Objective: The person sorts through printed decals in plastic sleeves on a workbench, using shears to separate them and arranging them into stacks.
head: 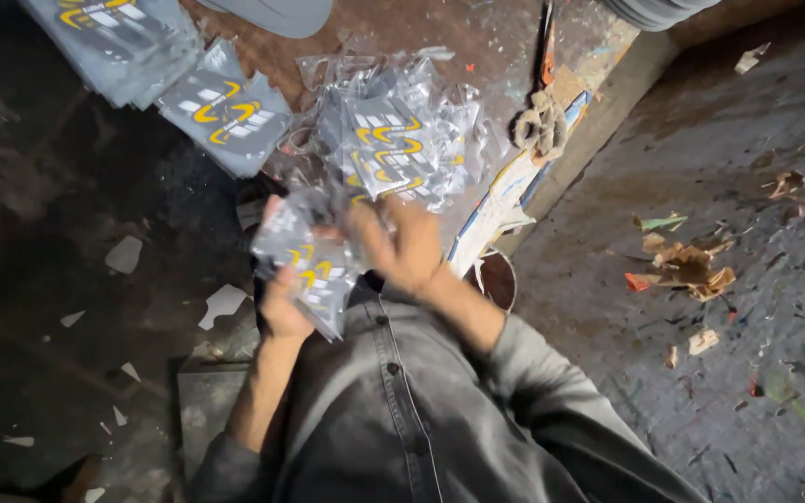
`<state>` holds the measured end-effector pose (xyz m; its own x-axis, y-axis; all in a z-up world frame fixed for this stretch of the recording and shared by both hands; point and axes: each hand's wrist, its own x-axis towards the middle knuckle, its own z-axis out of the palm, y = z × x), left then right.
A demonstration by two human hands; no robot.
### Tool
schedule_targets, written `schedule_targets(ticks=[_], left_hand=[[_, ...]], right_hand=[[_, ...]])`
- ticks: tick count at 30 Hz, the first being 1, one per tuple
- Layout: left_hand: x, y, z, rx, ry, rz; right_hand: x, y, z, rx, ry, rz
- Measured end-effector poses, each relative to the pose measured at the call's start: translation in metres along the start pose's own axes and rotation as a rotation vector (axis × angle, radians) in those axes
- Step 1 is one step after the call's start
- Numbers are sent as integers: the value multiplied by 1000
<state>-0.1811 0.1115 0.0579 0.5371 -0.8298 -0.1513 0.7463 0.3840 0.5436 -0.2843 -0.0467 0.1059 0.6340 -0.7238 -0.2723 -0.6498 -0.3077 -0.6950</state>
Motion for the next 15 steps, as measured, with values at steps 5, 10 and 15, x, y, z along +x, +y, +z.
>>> schedule_targets(ticks=[5, 10, 15], left_hand=[[-3, 17, 1, -295, -84, -40], [3, 34, 22, -132, -100, -64], [8, 33, 18, -86, -83, -51]], right_hand=[[19, 5, -7, -218, 170, -460], [32, 58, -1, -427, 300, -567], [15, 50, -33, -20, 212, -166]])
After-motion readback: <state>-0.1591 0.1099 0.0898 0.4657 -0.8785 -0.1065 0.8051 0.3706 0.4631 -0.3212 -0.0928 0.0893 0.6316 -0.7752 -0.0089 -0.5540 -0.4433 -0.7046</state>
